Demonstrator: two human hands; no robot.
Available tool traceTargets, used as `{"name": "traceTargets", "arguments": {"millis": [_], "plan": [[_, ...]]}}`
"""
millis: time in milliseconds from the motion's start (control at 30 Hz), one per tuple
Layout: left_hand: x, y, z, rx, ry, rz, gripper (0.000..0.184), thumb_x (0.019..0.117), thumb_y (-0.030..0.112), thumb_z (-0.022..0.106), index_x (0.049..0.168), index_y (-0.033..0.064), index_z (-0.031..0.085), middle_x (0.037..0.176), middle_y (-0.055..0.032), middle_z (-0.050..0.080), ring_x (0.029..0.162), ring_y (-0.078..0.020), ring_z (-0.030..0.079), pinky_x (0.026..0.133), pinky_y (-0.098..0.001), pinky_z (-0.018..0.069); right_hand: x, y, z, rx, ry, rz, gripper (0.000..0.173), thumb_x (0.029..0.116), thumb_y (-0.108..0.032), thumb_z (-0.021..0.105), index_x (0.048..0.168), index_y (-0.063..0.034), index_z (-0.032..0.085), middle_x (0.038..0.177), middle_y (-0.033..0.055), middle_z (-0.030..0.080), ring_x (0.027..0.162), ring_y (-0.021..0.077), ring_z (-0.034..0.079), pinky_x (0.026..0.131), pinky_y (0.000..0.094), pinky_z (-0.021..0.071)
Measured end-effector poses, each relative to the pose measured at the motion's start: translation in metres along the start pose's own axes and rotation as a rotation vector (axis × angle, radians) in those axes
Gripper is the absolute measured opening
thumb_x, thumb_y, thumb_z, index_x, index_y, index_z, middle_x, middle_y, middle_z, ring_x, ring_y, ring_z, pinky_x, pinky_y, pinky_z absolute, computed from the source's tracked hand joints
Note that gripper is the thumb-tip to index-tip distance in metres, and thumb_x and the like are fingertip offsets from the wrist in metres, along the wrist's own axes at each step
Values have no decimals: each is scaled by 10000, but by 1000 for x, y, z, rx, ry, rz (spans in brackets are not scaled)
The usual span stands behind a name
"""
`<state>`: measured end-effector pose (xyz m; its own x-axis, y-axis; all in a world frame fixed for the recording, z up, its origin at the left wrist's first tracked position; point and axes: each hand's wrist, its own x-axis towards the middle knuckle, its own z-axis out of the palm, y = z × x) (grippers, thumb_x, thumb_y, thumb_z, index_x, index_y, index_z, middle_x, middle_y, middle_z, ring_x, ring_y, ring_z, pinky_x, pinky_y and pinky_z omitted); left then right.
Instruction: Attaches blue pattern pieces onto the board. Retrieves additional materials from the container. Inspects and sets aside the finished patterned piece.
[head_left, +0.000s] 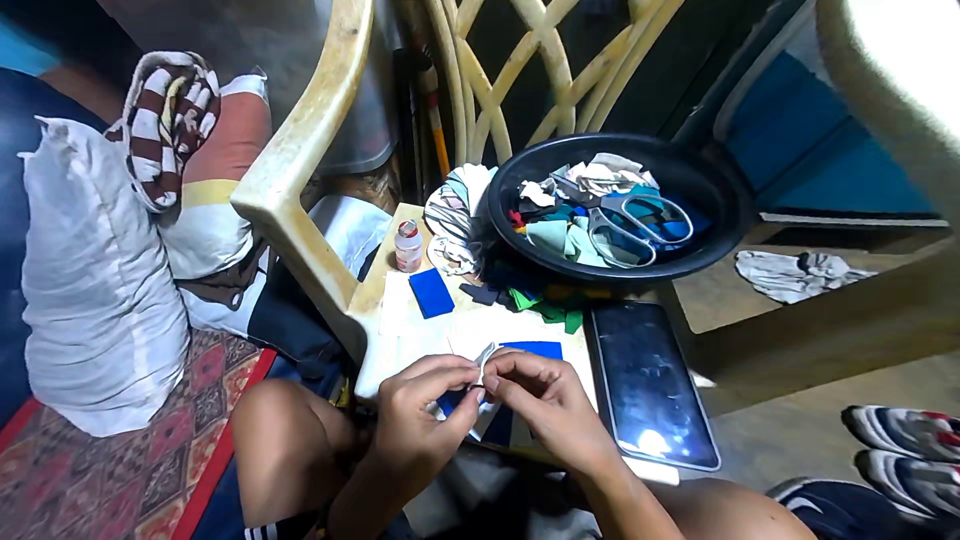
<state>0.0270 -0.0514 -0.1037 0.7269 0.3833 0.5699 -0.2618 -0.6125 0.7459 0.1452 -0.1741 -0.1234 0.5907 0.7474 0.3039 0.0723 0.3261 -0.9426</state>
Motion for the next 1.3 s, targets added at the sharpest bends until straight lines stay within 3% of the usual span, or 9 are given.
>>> {"name": "traceTargets", "arguments": {"millis": [200,367,533,667,833,967,1033,1167,1300], "plan": [[1,-2,-1,-5,-12,-29,116,883,1,664,892,-75,750,997,-146,748,887,-44,718,798,-157,586,0,1,-1,-15,-20,-2,155,920,-17,576,871,-76,711,871,-95,681,758,-51,630,695,134,545],[8,-4,-10,-211,97,-339,96,867,-30,592,848,-16,685,980,-54,742,863,-20,697,742,-175,583,2,0,-12,-75,-18,1,168,853,-48,572,744,-102,688,898,-89,683,813,-64,622,688,114,520],[15,1,-16,-460,139,-614,119,930,-78,537,916,18,605,846,-25,712,705,-93,717,670,-266,635,5,5,-23,41,-36,23,204,832,-66,559,675,-119,678,1108,10,729,992,31,664,793,183,545],[15,-4,-17,-470,108,-574,132,923,-107,549,964,17,569,899,-26,707,723,-84,713,660,-245,625,8,8,-24,343,-96,51,248,879,-139,559,685,-157,712,1232,63,732,1053,80,695,829,227,556],[14,-4,-20,-430,-73,-551,192,941,-61,517,940,6,698,960,10,703,824,-45,692,744,-226,610,9,8,-23,616,-205,-11,211,942,-219,606,841,-137,773,1108,57,762,1030,109,714,884,256,571],[21,0,-21,-418,-247,-509,276,788,-99,677,1058,-46,678,1078,-30,665,903,-26,667,803,-189,590,9,1,-22,498,-121,-152,156,912,-111,648,1024,-128,755,1099,42,742,999,88,698,858,227,566],[24,2,-18,-333,-235,-471,299,747,-89,759,1029,-38,675,1027,-17,659,867,-2,652,778,-158,576,9,-2,-23,387,-60,-208,297,854,9,695,1113,-132,734,1112,31,733,976,83,704,867,228,586],[30,3,-17,-157,-176,-313,76,901,108,736,897,33,727,954,9,678,824,27,631,708,-120,536,9,-4,-21,184,74,-277,183,872,-64,773,1039,-137,777,1036,-24,743,927,57,704,825,216,602],[33,4,-25,-114,-166,-180,114,922,131,715,879,33,756,1063,-30,714,967,-33,668,841,-177,565,9,-7,-21,149,132,-306,93,926,-121,737,993,-164,786,984,-36,744,852,55,707,762,219,611]]}}
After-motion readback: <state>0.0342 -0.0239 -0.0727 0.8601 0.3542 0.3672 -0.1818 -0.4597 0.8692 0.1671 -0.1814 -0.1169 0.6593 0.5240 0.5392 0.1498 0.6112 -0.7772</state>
